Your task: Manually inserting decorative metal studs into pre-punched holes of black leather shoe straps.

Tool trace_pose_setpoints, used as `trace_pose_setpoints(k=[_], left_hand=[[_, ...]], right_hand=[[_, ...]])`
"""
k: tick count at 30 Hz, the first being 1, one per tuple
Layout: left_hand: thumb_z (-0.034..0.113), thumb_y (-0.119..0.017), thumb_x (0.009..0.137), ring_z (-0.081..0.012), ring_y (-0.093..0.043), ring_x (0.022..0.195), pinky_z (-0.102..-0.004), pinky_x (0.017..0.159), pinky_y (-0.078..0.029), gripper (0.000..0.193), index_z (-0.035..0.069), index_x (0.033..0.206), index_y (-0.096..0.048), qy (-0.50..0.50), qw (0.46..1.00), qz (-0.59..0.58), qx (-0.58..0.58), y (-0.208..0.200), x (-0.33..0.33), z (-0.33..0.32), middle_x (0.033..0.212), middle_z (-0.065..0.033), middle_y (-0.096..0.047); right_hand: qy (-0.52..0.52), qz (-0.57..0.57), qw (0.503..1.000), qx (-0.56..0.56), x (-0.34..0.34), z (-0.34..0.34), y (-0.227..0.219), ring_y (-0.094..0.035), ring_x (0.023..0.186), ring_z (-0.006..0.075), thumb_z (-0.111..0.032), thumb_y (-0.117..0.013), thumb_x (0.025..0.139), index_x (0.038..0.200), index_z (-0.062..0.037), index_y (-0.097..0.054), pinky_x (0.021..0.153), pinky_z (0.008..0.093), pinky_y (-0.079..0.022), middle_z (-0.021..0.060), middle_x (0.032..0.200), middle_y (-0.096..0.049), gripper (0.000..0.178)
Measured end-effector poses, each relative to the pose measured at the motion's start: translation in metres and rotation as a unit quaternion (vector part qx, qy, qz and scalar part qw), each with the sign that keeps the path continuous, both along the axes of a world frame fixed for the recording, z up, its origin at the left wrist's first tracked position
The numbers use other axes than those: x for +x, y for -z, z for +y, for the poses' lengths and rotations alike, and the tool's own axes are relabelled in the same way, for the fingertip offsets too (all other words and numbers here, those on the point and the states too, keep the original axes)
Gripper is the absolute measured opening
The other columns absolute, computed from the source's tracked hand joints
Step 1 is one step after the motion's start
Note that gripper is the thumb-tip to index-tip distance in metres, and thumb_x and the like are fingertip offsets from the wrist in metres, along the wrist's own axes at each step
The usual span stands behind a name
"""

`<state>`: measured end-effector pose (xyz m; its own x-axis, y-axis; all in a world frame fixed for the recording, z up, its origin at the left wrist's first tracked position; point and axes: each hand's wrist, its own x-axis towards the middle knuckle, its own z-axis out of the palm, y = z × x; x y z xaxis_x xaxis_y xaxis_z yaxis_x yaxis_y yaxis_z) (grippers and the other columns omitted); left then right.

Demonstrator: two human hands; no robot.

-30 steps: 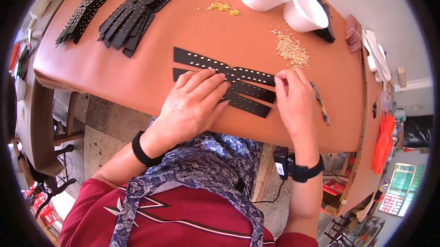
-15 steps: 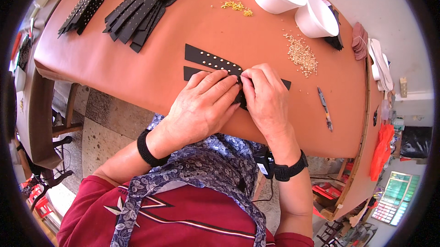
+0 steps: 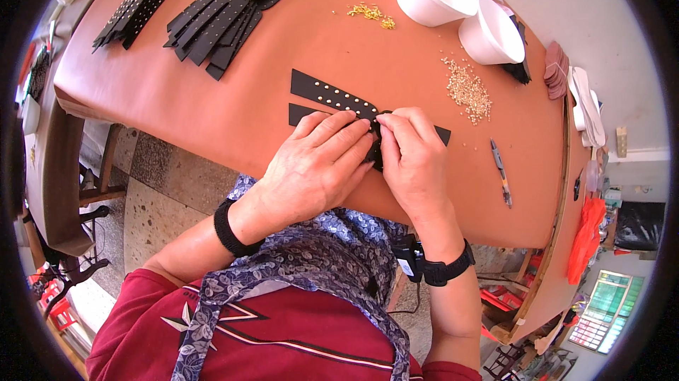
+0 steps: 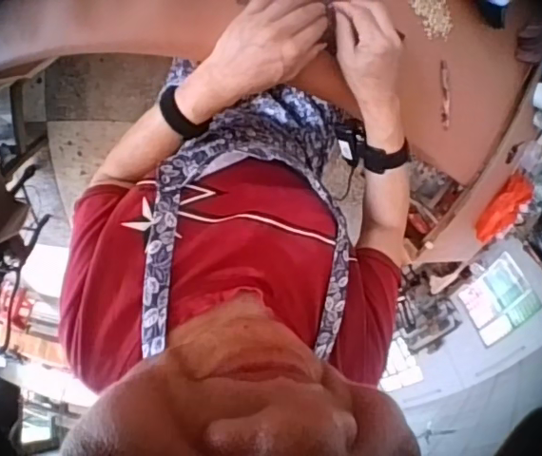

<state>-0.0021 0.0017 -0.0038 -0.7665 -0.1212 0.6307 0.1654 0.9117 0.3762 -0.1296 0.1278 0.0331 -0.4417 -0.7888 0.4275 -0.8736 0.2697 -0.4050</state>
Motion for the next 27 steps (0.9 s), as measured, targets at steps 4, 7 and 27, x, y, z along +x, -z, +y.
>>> trace_pose_setpoints(k=[4, 7, 27], left_hand=[[0.015, -0.075, 0.081, -0.0308, -0.06, 0.118, -0.045, 0.099, -0.047, 0.033, -0.002, 0.109, -0.069, 0.003, 1.0, 0.004, 0.006, 0.0, 0.001, -0.001, 0.121, -0.0147, -0.065], [0.014, -0.075, 0.081, -0.031, -0.061, 0.117, -0.045, 0.099, -0.047, 0.033, -0.002, 0.11, -0.069, 0.002, 1.0, 0.003, 0.008, 0.002, 0.0, 0.0, 0.121, -0.0149, -0.065], [0.011, -0.071, 0.078, -0.0319, -0.062, 0.114, -0.0453, 0.1, -0.047, 0.032, -0.005, 0.106, -0.068, 0.005, 0.999, 0.038, 0.016, 0.003, 0.0, -0.001, 0.116, -0.0169, -0.065]], right_hand=[[0.003, -0.012, 1.0, 0.001, 0.002, 0.003, -0.003, -0.068, 0.087, 0.0293, 0.005, -0.064, 0.09, 0.107, 0.0028, -0.068, 0.074, 0.037, -0.056, 0.0139, 0.1, -0.065, 0.018], [-0.003, 0.013, 1.0, 0.016, 0.002, 0.005, -0.001, -0.068, 0.089, 0.03, 0.007, -0.062, 0.088, 0.109, 0.0036, -0.068, 0.075, 0.0376, -0.056, 0.0143, 0.103, -0.064, 0.022], [-0.093, 0.292, 0.935, 0.179, 0.005, -0.012, -0.016, -0.056, 0.083, 0.0255, 0.0, -0.063, 0.082, 0.095, 0.0087, -0.065, 0.074, 0.0374, -0.05, 0.0109, 0.088, -0.052, 0.016]])
